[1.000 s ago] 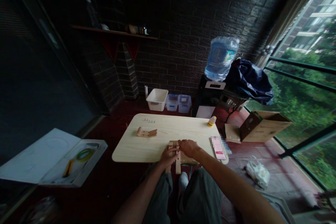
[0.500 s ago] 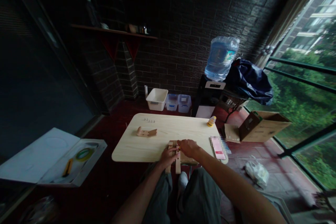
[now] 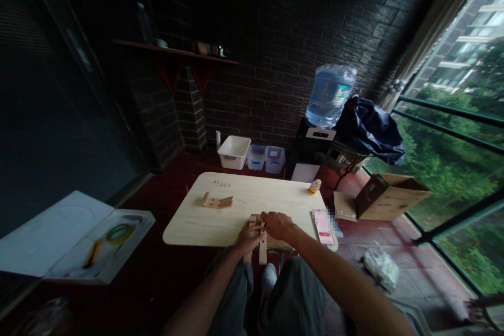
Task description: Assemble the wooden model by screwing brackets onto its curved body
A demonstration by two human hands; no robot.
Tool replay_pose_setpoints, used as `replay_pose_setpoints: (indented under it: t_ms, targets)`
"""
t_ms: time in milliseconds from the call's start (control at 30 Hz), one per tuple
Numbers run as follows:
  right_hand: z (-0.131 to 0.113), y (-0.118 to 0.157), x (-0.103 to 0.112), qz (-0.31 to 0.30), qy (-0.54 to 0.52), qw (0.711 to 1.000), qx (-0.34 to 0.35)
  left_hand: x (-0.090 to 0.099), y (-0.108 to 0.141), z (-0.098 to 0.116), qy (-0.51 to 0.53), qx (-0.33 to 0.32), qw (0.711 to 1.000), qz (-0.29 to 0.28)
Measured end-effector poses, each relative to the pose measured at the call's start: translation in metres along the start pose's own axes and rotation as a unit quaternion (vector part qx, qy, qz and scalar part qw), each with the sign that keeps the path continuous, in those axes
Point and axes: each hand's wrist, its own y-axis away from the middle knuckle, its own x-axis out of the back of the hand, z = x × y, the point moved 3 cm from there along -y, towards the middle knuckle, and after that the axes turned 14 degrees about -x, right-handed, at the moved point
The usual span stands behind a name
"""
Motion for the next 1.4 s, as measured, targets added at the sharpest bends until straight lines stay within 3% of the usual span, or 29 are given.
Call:
replay_pose_setpoints:
  t_ms: [133,467,767,1100,1267,1400]
  targets:
    - [0.000,-0.003,-0.007,0.005,0.033,0.999,0.015,0.002,0.000,0.003,0.019,-0.013,1.000,-0.010]
    - [0.005,-0.015,-0.020,-0.022,0.032,0.999,-0.037,0.004,0.000,0.001,0.016,-0.005,1.000,-0.019]
    - [0.004,-0.019,-0.016,-0.019,0.070,0.994,0.083,0.002,0.002,0.004,0.007,0.003,1.000,0.003]
    - [0.002,-0.007,-0.008,-0.001,0.007,0.999,-0.039,0.002,0.002,0.002,-0.006,0.001,1.000,0.000]
    - [0.003,-0.009,-0.006,-0.021,0.009,1.000,-0.003,0.001,0.001,0.001,0.005,-0.004,1.000,-0.004]
    - [0.000,-0.005,-0.008,0.005,0.035,0.999,0.039,0.000,0.001,-0.002,-0.005,0.005,1.000,-0.006]
